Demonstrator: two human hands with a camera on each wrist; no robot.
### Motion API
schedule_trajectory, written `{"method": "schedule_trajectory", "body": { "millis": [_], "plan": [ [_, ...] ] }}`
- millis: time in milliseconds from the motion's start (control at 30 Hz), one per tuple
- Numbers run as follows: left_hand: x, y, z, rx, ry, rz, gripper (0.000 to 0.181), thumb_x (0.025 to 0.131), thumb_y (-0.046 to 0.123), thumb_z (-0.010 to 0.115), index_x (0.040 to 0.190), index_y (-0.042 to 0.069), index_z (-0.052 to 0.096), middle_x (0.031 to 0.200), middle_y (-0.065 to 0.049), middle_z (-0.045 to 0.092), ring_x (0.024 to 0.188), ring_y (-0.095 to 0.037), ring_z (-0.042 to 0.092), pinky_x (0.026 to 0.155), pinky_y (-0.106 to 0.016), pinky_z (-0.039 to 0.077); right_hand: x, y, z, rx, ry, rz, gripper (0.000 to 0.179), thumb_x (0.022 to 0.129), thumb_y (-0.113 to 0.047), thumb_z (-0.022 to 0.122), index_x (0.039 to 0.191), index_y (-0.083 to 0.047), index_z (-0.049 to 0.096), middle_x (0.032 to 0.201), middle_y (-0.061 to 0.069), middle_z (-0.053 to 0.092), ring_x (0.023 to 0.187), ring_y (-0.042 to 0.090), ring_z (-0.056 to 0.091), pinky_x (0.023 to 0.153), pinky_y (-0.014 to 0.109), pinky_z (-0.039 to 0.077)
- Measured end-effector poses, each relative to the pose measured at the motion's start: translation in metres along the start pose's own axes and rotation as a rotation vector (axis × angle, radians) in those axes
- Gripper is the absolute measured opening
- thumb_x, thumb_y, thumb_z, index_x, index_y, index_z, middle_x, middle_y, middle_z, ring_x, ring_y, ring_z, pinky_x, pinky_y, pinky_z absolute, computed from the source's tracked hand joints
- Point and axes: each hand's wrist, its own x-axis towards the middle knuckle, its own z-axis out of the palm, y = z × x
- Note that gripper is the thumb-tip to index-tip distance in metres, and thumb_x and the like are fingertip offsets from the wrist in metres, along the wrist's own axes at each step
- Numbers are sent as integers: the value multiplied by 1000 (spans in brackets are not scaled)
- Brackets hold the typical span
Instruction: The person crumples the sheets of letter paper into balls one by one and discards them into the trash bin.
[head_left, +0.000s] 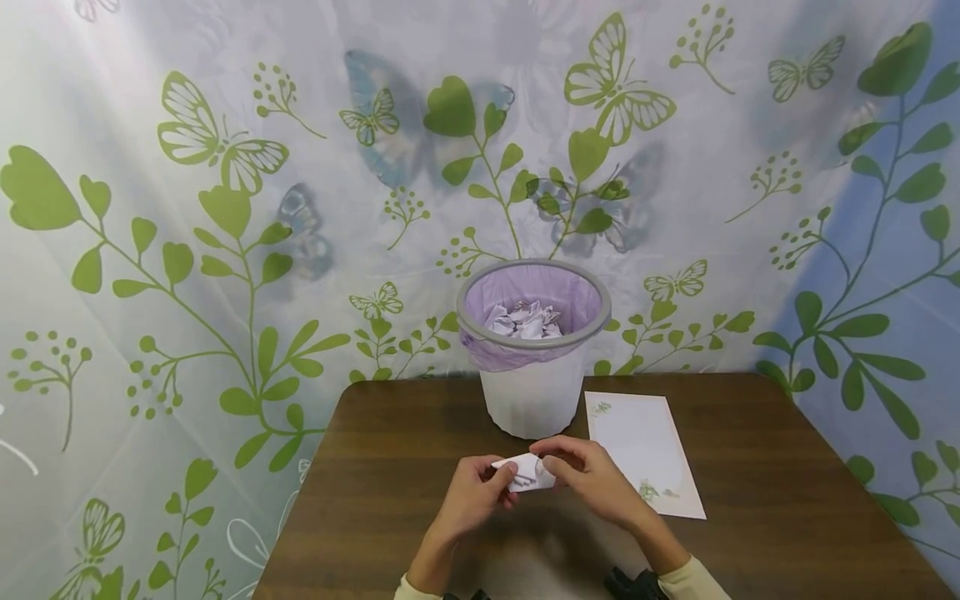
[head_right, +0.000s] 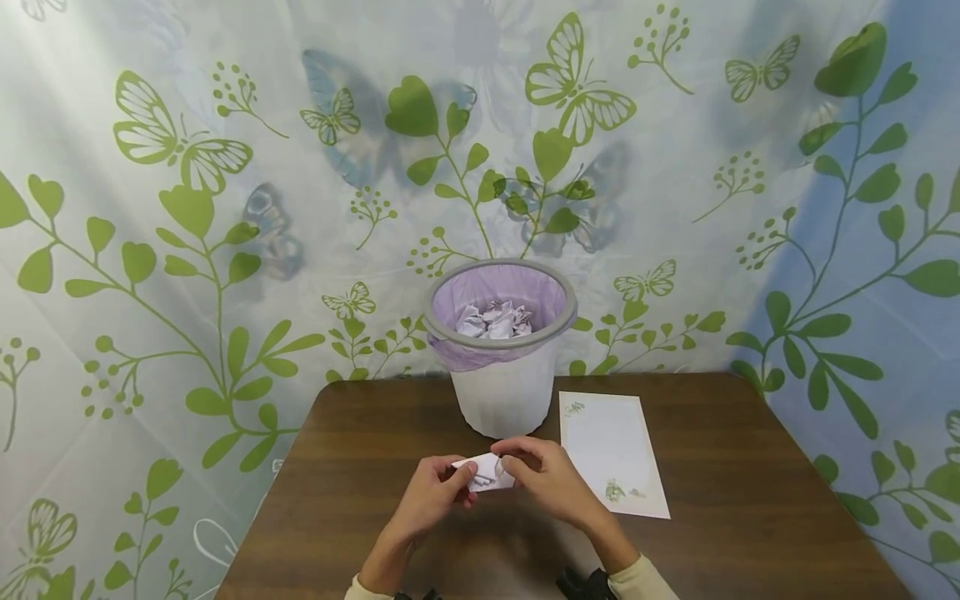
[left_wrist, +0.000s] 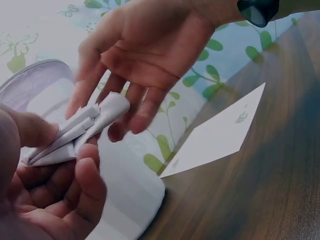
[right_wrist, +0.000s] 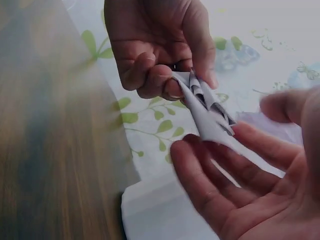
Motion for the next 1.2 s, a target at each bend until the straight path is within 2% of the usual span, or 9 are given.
{"method": "schedule_trajectory", "body": {
  "millis": [133,267,400,567,633,733,867,1033,1200],
  "plan": [
    [1,0,0,20,40,25,21,105,8,70,101,-12,76,74,-26,72,59,-9,65,60,-22,58,1,1,2,47,-36,24,41,106,-16,74,141,3,64,125,25,74,91,25,79,76,52,68],
    [2,-1,1,35,27,46,20,106,9,71,101,-10,78,79,-34,73,60,-8,67,61,-25,62,1,2,4,-6,20,37,34,100,-15,82,129,-2,70,111,18,77,81,24,78,69,52,67],
    [2,-1,2,39,-1,40,20,105,10,73,103,-9,79,82,-35,74,63,-9,69,63,-25,63,0,3,5,-63,75,43,21,96,-11,84,114,-7,74,98,10,79,69,17,73,62,43,66],
    [0,0,2,103,-20,28,17,101,13,77,106,-2,82,92,-27,79,75,-12,70,69,-24,61,-2,6,2,-112,86,3,15,93,-6,83,106,-12,78,93,6,78,65,9,67,57,32,62],
    [0,-2,3,143,-13,58,15,98,12,79,109,2,83,99,-22,80,83,-14,72,75,-24,60,-2,6,1,-129,75,-22,13,94,-6,83,103,-14,80,93,5,79,67,7,66,59,30,61],
    [-1,-4,4,157,-8,100,18,95,7,81,113,4,82,107,-18,81,92,-15,73,80,-21,59,-2,6,0,-154,66,-53,14,93,-5,83,101,-16,84,92,2,80,71,4,65,62,28,59],
    [0,-5,4,161,-16,117,18,95,3,78,113,3,81,103,-18,80,85,-9,70,75,-19,58,-2,5,2,-144,75,-37,18,93,-4,83,109,-11,84,92,4,79,72,4,64,63,24,58],
    [-1,-4,4,144,-25,122,15,96,-1,73,111,-3,75,98,-21,76,77,-4,66,67,-17,54,-1,2,4,-70,99,29,38,94,-9,85,130,-2,74,97,10,79,78,9,71,67,24,61],
    [0,-4,3,91,30,118,16,94,-3,74,109,-6,71,94,-20,72,73,-5,64,62,-17,52,0,4,6,-9,94,63,45,95,-14,86,134,2,71,107,14,81,91,14,77,78,25,64]
  ]
}}
